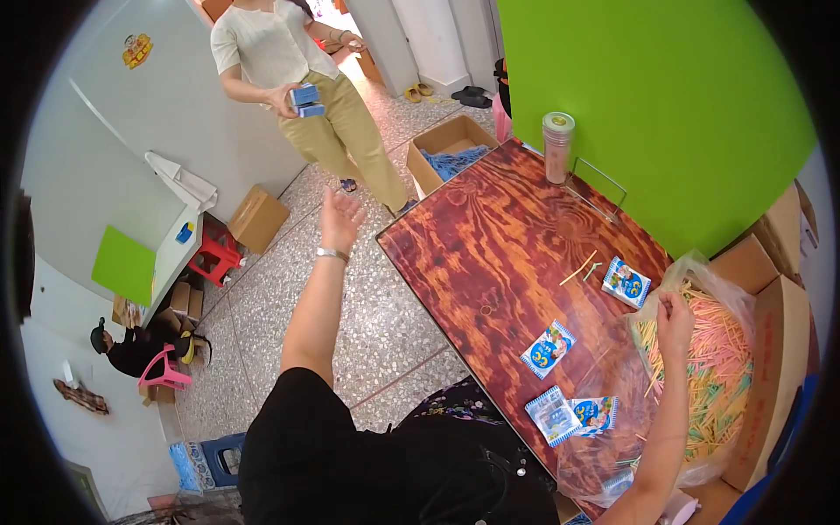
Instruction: Packaging small blue packets into a cardboard box containing colorful padding material.
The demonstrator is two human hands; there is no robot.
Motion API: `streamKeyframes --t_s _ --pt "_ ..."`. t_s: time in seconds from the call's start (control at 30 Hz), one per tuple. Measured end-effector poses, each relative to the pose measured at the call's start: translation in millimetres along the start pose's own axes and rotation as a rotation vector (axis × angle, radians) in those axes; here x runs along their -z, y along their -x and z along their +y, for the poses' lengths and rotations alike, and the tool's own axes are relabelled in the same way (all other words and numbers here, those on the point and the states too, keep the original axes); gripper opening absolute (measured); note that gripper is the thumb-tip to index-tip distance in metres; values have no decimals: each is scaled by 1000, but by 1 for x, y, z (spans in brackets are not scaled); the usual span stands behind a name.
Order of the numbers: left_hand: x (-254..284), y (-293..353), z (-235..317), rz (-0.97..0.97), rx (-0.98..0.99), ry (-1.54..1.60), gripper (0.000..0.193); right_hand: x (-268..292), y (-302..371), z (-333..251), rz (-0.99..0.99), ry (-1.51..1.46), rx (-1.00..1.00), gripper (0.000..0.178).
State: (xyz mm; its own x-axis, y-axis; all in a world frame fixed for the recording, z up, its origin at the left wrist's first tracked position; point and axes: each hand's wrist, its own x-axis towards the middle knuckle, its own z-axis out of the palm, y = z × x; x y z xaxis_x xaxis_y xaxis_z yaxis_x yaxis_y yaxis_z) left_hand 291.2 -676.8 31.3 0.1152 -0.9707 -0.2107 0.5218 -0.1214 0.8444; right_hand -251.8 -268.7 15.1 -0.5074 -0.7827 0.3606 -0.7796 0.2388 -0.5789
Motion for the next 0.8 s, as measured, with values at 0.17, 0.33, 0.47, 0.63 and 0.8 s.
streamKeyframes --t_s 0.17,0.33,0.47,0.63,0.8 --pt "-66 -7 60 -243 60 -24 121 9 8 10 -3 46 -30 10" --pt "-151 13 29 -140 117 -96 119 11 13 8 4 36 -46 11" --pt "-188 127 -71 -515 46 -47 71 10 17 20 35 25 -67 11" --pt "-171 196 -145 -683 6 -325 101 14 13 9 27 -12 -89 14" --pt "-174 179 -202 -901 -407 -906 129 19 15 8 32 -1 -115 14"
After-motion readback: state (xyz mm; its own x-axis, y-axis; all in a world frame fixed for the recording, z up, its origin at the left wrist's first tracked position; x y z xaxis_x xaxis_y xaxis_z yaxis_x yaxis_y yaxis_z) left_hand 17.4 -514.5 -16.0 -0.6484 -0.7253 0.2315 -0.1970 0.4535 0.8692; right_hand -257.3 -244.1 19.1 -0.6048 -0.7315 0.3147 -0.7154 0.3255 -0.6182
